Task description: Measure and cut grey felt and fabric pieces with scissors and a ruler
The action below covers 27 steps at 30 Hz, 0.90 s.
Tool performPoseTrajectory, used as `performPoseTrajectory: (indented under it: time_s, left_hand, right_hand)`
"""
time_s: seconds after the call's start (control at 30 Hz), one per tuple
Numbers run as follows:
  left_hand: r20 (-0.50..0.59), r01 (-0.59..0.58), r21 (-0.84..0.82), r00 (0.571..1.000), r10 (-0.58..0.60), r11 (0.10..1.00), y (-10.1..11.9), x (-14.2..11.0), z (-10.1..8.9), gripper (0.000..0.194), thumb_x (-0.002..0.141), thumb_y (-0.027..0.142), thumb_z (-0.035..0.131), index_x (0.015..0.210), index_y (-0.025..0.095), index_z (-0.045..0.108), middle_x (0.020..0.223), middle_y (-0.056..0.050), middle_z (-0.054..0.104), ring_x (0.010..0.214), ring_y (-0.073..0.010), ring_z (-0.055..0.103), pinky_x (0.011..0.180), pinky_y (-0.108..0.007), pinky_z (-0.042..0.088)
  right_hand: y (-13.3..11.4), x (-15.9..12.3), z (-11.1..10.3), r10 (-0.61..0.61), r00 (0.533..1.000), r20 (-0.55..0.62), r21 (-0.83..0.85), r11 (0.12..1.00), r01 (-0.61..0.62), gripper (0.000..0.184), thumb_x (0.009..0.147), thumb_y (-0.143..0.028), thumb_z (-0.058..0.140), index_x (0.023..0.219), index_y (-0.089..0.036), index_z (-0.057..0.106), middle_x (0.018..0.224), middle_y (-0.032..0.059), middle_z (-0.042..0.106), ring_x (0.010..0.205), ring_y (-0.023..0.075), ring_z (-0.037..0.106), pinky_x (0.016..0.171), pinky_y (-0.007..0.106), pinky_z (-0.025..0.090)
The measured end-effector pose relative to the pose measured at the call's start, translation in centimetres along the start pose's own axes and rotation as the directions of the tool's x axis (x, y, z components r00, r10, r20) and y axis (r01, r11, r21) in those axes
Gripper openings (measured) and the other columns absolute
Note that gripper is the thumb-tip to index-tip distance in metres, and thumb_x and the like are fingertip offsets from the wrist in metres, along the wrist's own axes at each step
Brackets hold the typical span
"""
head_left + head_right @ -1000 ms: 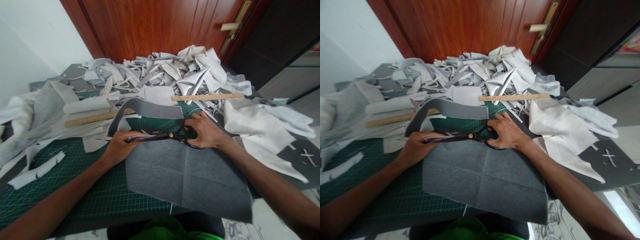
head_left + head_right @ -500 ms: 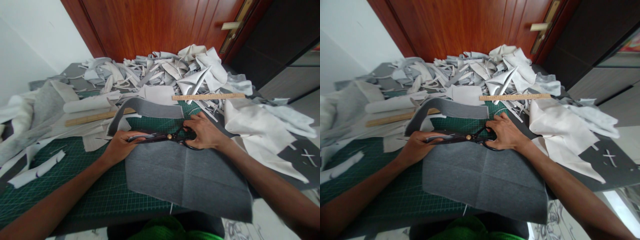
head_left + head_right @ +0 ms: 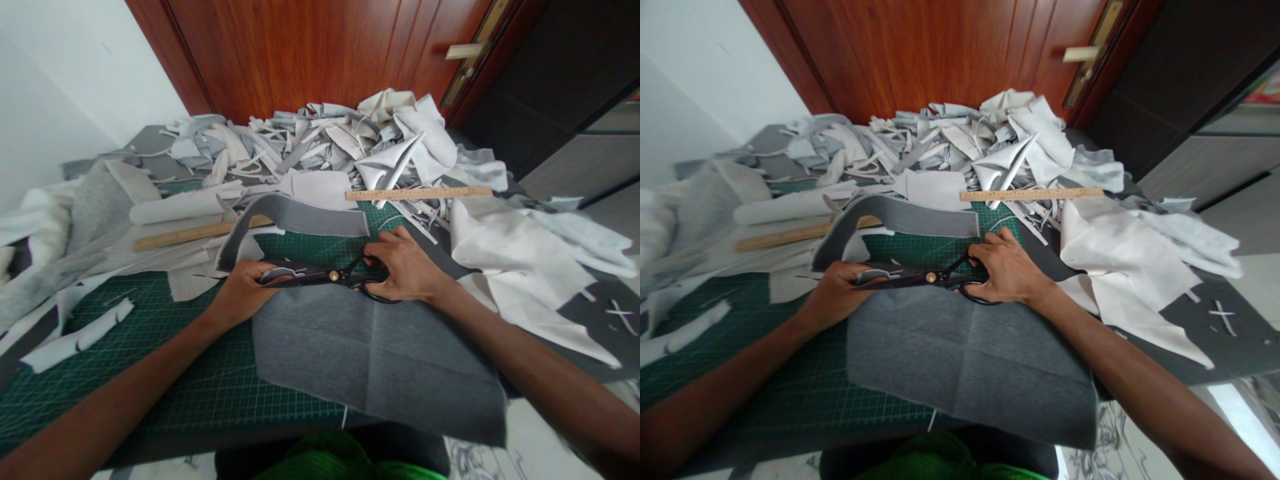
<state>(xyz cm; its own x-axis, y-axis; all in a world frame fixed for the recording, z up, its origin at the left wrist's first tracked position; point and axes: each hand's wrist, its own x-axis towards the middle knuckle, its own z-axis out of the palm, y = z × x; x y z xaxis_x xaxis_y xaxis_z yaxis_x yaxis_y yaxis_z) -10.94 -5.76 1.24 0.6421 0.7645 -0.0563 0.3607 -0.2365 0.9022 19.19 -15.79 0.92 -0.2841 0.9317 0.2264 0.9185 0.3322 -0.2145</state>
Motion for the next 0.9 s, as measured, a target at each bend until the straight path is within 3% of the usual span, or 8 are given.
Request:
performPoseTrajectory:
  time_s: [0.1, 0.27, 0.53, 0.73, 0.9]
  left_hand:
    - [0.038, 0.046, -0.034, 0.998, -0.045, 0.998, 0.0, 0.0, -0.1, 0.021, 0.074, 0.034, 0.080, 0.086, 0.016, 0.083, 0.078, -0.001, 0.080, 0.071, -0.0181, 0.070, 0.063, -0.024, 0.053]
    - [0.028, 0.015, -0.021, 1.000, -0.014, 1.000, 0.0, 0.0, -0.1, 0.019, 0.076, 0.035, 0.080, 0.079, 0.016, 0.081, 0.072, 0.001, 0.077, 0.066, -0.0160, 0.068, 0.061, -0.023, 0.051]
    - [0.029, -0.006, -0.022, 1.000, 0.007, 1.000, 0.0, 0.1, -0.1, 0.025, 0.078, 0.036, 0.078, 0.093, 0.017, 0.083, 0.082, -0.003, 0.081, 0.070, -0.0182, 0.072, 0.062, -0.024, 0.053]
    - [-0.011, -0.071, 0.082, 0.997, 0.072, 0.994, -0.1, 0.0, -0.3, 0.028, 0.087, 0.037, 0.069, 0.105, 0.019, 0.081, 0.090, -0.002, 0.081, 0.075, -0.0173, 0.070, 0.064, -0.023, 0.051]
    - [-0.102, -0.061, 0.221, 0.991, 0.085, 0.973, 0.0, 0.2, -0.4, 0.032, 0.091, 0.049, 0.063, 0.095, 0.023, 0.080, 0.088, -0.002, 0.080, 0.079, -0.0209, 0.071, 0.073, -0.027, 0.055]
  right_hand:
    - [0.0, 0.0, 0.1, 0.006, 1.000, -0.004, -0.005, 1.000, -0.006, 0.030, 0.077, -0.049, 0.071, 0.082, -0.023, 0.058, 0.074, 0.0023, 0.060, 0.079, 0.0244, 0.054, 0.086, 0.042, 0.035]
    - [0.2, -0.1, 0.1, -0.006, 1.000, -0.008, -0.019, 1.000, 0.005, 0.030, 0.078, -0.051, 0.070, 0.080, -0.023, 0.059, 0.073, 0.0025, 0.058, 0.077, 0.0242, 0.053, 0.084, 0.041, 0.035]
    - [0.3, -0.1, 0.1, 0.003, 1.000, -0.009, -0.020, 1.000, -0.003, 0.032, 0.078, -0.052, 0.071, 0.079, -0.023, 0.058, 0.072, 0.0023, 0.057, 0.076, 0.0234, 0.053, 0.084, 0.041, 0.036]
    - [0.8, -0.2, -0.1, 0.015, 1.000, -0.023, -0.040, 0.999, -0.016, 0.032, 0.079, -0.052, 0.069, 0.079, -0.022, 0.059, 0.071, 0.0026, 0.057, 0.076, 0.0241, 0.054, 0.083, 0.041, 0.036]
    - [2.5, -0.5, -0.5, 0.047, 0.998, -0.046, -0.077, 0.996, -0.051, 0.029, 0.083, -0.051, 0.065, 0.080, -0.022, 0.059, 0.075, 0.0045, 0.061, 0.079, 0.0256, 0.055, 0.083, 0.041, 0.035]
